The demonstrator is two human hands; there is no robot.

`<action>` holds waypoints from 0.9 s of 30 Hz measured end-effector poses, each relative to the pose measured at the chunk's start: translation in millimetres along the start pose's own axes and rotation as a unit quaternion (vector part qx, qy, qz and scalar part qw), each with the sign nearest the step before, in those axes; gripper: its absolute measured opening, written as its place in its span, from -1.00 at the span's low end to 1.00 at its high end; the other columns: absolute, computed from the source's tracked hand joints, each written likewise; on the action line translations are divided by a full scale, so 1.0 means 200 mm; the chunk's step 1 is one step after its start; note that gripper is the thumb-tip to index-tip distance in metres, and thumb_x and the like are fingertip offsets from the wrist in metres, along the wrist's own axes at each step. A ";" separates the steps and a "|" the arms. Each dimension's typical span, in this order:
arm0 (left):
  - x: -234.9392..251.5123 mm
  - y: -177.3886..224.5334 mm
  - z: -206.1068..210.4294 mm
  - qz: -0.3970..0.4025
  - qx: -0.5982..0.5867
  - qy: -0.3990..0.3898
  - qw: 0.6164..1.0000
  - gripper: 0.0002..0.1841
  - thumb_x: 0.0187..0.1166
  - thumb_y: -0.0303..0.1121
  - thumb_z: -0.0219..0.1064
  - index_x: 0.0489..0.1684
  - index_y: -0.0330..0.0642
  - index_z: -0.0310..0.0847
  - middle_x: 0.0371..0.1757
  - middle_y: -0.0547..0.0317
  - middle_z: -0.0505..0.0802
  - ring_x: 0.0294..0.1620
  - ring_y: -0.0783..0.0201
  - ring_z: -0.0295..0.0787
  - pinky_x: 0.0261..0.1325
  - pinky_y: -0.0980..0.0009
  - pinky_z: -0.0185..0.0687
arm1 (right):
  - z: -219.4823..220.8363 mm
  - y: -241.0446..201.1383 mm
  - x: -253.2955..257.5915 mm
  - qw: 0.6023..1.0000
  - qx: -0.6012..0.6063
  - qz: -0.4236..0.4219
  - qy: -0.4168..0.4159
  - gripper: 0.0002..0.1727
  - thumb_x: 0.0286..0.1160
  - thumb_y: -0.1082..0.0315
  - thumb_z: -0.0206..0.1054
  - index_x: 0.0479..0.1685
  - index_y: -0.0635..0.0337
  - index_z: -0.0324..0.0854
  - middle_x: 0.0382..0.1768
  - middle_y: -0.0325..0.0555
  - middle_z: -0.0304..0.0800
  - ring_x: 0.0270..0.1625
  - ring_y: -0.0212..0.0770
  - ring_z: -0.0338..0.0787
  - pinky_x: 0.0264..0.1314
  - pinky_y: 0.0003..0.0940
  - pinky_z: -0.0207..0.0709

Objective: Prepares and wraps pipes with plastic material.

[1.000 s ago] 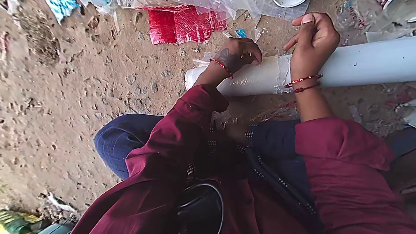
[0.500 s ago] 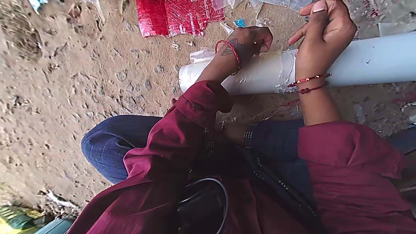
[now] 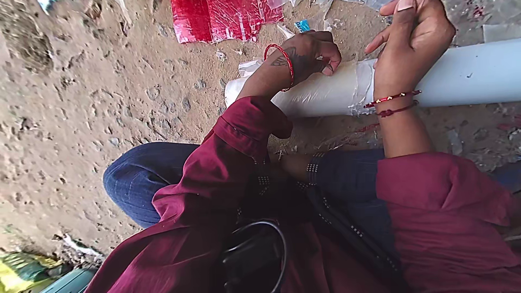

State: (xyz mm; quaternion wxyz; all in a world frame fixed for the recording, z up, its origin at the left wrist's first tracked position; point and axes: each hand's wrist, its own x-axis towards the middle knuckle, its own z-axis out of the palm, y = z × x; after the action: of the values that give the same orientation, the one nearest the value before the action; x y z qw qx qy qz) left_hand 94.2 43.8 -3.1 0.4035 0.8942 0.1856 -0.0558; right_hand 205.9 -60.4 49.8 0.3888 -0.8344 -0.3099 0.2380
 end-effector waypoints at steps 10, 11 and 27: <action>0.03 -0.17 0.14 0.152 0.074 0.090 0.982 -0.81 0.73 -0.42 0.20 -0.03 -0.30 0.73 -0.01 -0.18 0.82 0.15 -0.21 0.73 0.20 -0.01 0.58 | 0.11 0.41 0.19 0.974 0.123 -0.177 0.075 -0.68 0.81 0.37 -0.03 -0.12 0.23 0.67 -0.60 -0.53 0.63 -0.63 -0.65 0.58 -0.55 -0.66 0.47; 0.04 -0.14 0.13 0.127 0.078 0.083 0.985 -0.81 0.75 -0.42 0.19 0.00 -0.30 0.71 0.04 -0.16 0.83 0.19 -0.21 0.73 0.22 -0.02 0.58 | 0.11 0.41 0.19 0.973 0.123 -0.178 0.074 -0.68 0.81 0.37 -0.02 -0.12 0.23 0.67 -0.59 -0.53 0.63 -0.63 -0.65 0.58 -0.55 -0.66 0.48; -0.31 0.12 0.36 -0.119 0.061 0.347 0.928 -0.84 0.51 -0.53 0.42 -0.04 -0.36 0.82 0.10 -0.21 0.89 0.25 -0.15 0.78 0.40 0.19 0.57 | 0.11 0.41 0.18 0.975 0.077 -0.197 0.062 -0.70 0.81 0.36 -0.02 -0.06 0.23 0.67 -0.54 -0.54 0.63 -0.57 -0.69 0.59 -0.49 -0.68 0.48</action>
State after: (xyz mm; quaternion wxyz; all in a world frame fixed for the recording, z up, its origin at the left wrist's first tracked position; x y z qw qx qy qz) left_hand 50.4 -42.6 -19.6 0.2491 0.8519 0.4154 0.1991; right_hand 244.4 -65.8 -34.0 0.5094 -0.7377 -0.4241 0.1281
